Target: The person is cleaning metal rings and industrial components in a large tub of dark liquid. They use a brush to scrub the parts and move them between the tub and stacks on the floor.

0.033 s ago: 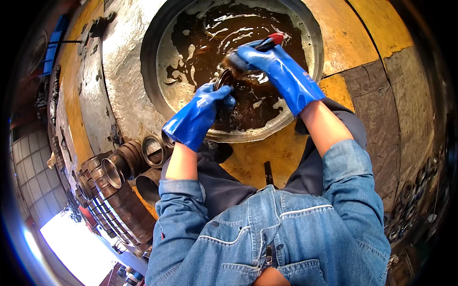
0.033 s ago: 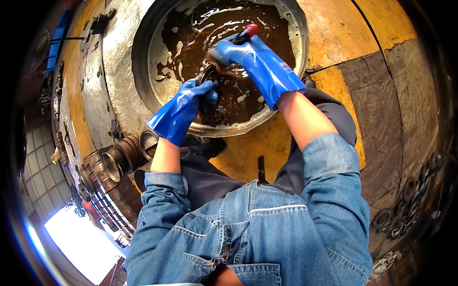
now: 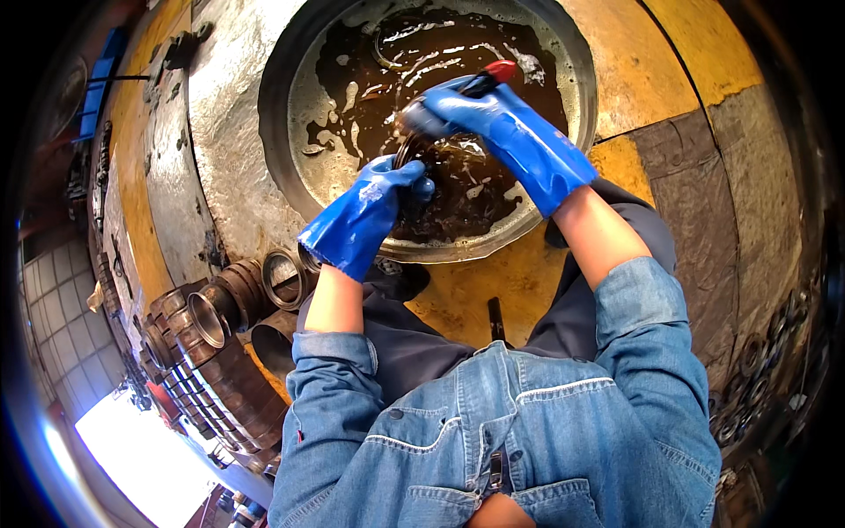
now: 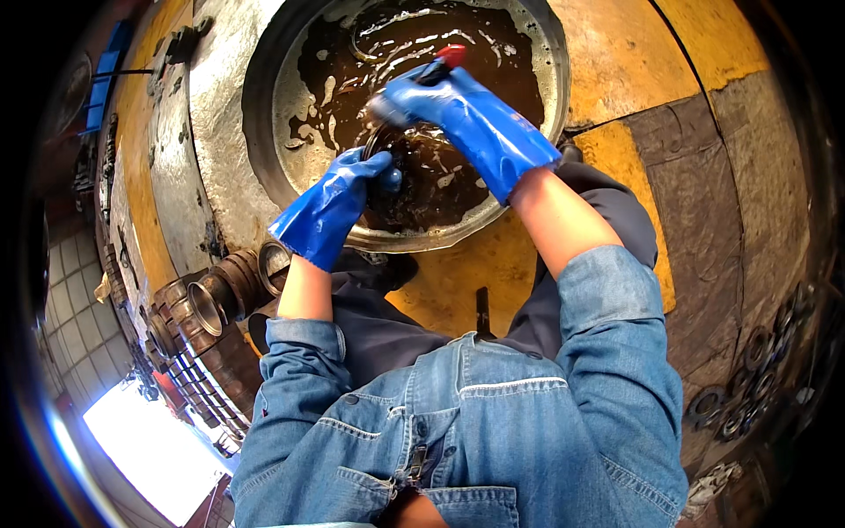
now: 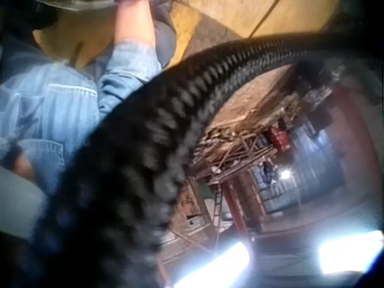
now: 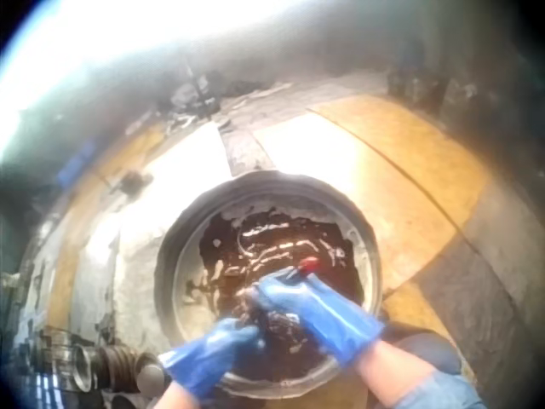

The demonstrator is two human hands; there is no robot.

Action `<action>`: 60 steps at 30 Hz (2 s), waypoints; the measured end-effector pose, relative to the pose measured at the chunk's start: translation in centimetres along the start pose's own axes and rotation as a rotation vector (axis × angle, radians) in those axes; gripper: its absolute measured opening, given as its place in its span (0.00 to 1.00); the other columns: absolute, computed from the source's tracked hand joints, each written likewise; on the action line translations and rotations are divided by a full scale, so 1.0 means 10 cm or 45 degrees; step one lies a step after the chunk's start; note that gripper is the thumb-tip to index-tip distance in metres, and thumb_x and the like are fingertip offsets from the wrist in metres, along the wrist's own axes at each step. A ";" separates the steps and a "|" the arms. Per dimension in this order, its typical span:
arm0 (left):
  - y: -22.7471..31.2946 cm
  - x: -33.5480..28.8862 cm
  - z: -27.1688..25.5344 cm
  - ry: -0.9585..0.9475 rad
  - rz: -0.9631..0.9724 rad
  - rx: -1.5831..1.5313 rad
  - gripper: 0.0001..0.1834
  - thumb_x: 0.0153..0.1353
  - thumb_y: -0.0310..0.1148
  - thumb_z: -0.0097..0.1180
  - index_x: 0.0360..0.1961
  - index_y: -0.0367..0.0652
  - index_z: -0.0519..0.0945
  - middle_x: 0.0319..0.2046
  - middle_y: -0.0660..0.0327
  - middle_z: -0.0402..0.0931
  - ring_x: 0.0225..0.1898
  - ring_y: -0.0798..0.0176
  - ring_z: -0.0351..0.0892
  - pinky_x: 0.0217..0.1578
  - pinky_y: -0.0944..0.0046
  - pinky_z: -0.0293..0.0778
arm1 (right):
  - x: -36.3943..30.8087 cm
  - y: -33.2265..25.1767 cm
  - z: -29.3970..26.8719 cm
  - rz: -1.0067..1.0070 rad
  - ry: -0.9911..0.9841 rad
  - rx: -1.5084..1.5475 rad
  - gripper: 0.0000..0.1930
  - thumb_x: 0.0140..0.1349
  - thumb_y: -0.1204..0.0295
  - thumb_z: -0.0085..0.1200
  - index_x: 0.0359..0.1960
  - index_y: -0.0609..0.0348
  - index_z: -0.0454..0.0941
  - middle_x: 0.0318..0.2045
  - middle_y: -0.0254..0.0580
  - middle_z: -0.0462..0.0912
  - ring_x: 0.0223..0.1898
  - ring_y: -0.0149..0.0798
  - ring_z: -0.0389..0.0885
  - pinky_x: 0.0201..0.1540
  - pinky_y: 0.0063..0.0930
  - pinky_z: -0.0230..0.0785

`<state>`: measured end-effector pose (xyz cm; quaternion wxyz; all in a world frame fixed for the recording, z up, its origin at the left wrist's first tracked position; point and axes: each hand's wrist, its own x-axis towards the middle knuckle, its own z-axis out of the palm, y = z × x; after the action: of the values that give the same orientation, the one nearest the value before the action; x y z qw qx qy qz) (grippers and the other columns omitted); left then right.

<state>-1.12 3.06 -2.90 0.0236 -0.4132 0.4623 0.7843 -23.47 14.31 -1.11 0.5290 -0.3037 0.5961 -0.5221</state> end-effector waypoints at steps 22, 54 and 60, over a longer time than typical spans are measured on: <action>0.20 -0.37 0.06 -0.022 0.190 0.287 0.14 0.73 0.34 0.60 0.51 0.33 0.84 0.38 0.56 0.88 0.32 0.65 0.80 0.42 0.66 0.76 | 0.04 0.14 0.11 0.353 0.286 -0.491 0.16 0.59 0.56 0.57 0.29 0.57 0.86 0.28 0.42 0.87 0.34 0.39 0.85 0.43 0.34 0.77; 0.12 -0.34 -0.07 -0.047 0.097 0.174 0.14 0.71 0.30 0.60 0.52 0.31 0.82 0.39 0.54 0.87 0.42 0.59 0.87 0.49 0.61 0.80 | 0.08 -0.06 0.14 0.147 0.050 -0.298 0.15 0.64 0.61 0.57 0.29 0.57 0.90 0.30 0.37 0.91 0.37 0.32 0.88 0.48 0.27 0.78; -0.03 -0.28 -0.27 -0.085 0.188 0.172 0.17 0.71 0.30 0.60 0.54 0.27 0.81 0.43 0.53 0.86 0.45 0.57 0.88 0.47 0.62 0.81 | -0.07 -0.26 0.43 0.067 -0.106 -0.080 0.15 0.66 0.63 0.56 0.27 0.57 0.89 0.33 0.37 0.90 0.36 0.31 0.85 0.48 0.26 0.76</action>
<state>2.50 2.18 -1.88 0.0089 -0.3493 0.5422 0.7642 -19.66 12.97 1.99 0.5571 -0.3258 0.5975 -0.4759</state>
